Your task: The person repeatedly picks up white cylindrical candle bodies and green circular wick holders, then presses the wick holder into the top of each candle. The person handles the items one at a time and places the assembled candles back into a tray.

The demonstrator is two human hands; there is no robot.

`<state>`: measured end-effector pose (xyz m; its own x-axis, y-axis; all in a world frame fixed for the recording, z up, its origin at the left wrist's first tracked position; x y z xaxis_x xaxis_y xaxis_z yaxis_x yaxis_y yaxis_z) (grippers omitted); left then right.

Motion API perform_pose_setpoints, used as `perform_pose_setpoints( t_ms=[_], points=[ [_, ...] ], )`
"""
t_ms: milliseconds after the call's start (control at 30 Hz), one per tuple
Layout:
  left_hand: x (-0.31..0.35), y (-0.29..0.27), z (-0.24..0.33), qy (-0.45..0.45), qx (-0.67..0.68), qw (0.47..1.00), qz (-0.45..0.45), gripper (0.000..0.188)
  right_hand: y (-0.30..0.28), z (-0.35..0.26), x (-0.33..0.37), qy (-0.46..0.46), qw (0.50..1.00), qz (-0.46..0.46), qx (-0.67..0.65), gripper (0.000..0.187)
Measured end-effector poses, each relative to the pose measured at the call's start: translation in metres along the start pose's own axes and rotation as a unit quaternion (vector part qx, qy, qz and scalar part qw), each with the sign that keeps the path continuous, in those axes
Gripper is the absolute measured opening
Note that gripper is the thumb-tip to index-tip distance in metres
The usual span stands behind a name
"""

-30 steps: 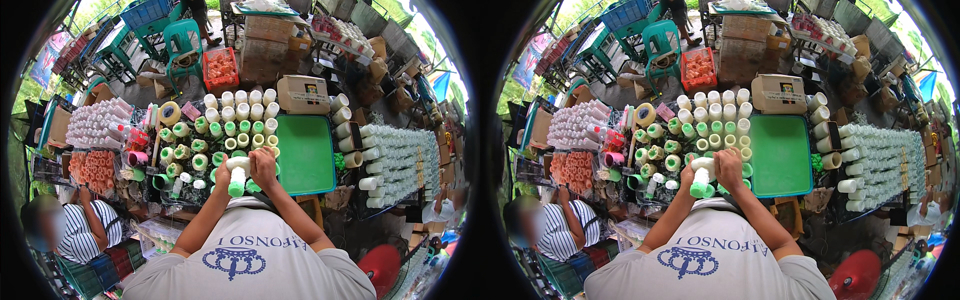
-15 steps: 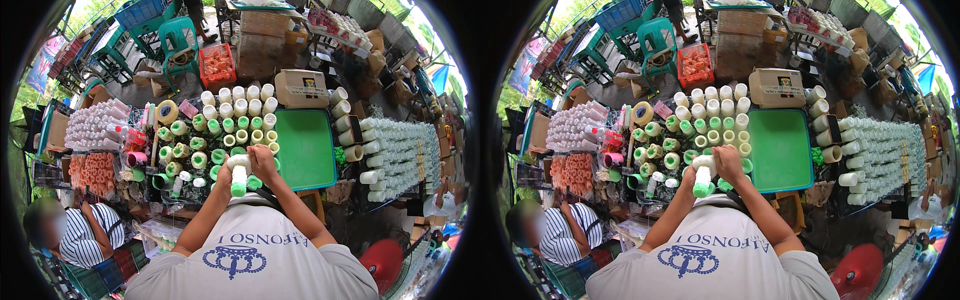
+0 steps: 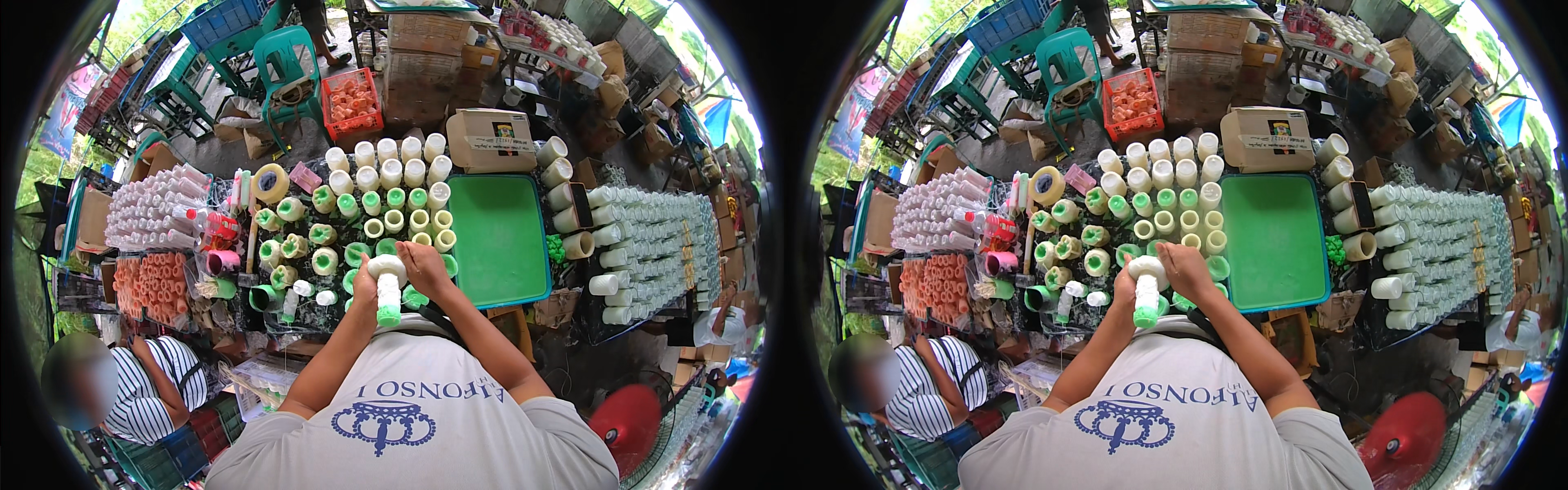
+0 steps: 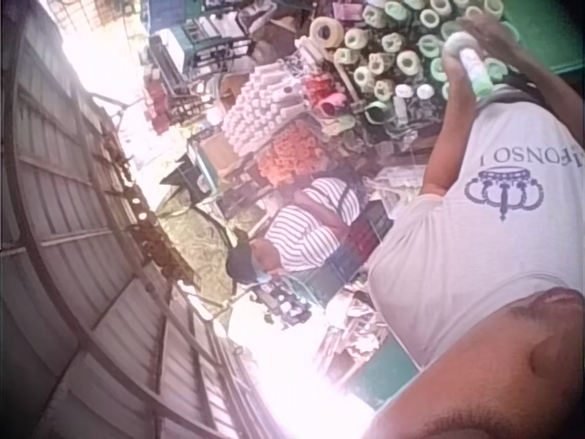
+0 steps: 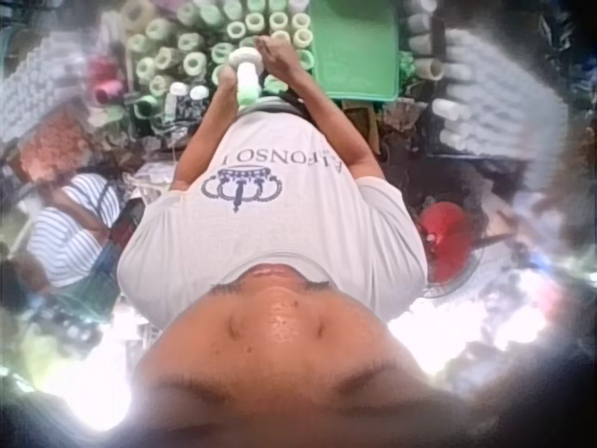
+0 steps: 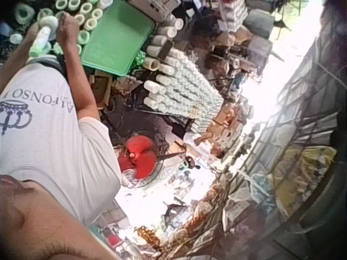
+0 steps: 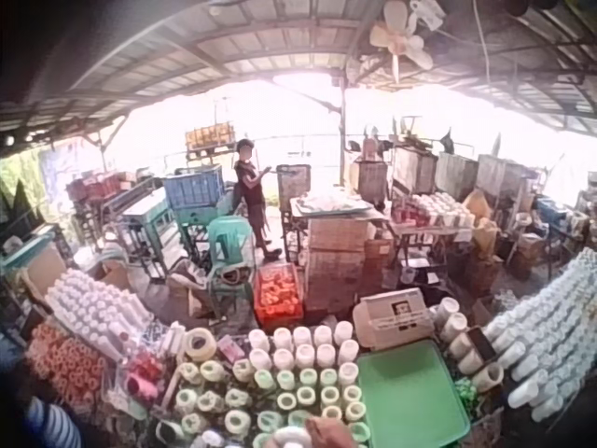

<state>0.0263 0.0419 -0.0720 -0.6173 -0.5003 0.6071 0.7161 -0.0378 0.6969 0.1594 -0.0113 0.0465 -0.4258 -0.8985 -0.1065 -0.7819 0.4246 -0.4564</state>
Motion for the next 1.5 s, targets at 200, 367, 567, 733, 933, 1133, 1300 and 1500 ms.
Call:
perform_pose_setpoints(
  t_ms=[200, 367, 567, 733, 933, 1133, 1300, 1500],
  points=[
    [0.033, 0.035, 0.055, 0.176, -0.117, 0.968, 0.138, 0.056, -0.007, -0.007, 0.008, 0.197, 0.975, -0.069, -0.071, 0.057],
    [0.041, 0.033, 0.067, 0.321, -0.243, 0.897, 0.183, 0.056, 0.007, -0.02, 0.019, 0.237, 0.948, -0.176, -0.117, 0.054],
    [0.057, 0.052, 0.07, 0.411, -0.361, 0.828, 0.125, 0.054, 0.013, -0.011, 0.02, 0.184, 0.967, -0.109, -0.137, 0.05],
    [0.061, 0.053, 0.075, 0.415, -0.369, 0.822, 0.127, 0.058, 0.014, -0.019, 0.02, 0.165, 0.974, -0.086, -0.131, 0.047],
    [0.066, 0.058, 0.079, 0.363, -0.392, 0.834, 0.134, 0.065, 0.011, -0.019, 0.022, 0.154, 0.975, -0.098, -0.123, 0.045],
    [0.056, 0.048, 0.074, 0.286, -0.38, 0.868, 0.145, 0.064, 0.013, -0.006, 0.026, 0.153, 0.968, -0.117, -0.159, 0.046],
    [0.046, 0.036, 0.077, 0.251, -0.373, 0.875, 0.177, 0.065, 0.02, -0.002, 0.033, 0.167, 0.94, -0.153, -0.253, 0.044],
    [0.047, 0.043, 0.075, 0.296, -0.356, 0.875, 0.141, 0.063, 0.015, -0.007, 0.032, 0.182, 0.938, -0.162, -0.246, 0.043]
  ],
)
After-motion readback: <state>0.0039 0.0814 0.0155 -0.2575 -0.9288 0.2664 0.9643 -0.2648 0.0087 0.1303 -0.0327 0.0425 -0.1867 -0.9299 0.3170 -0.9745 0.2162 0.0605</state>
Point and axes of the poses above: each hand's wrist, its own x-axis away from the middle knuckle, its own y-axis out of the palm, z = x × y, the point moved 6 cm from there along -x, towards the middle knuckle, and after that the axes turned 3 degrees about -x, right-handed, at the moved point
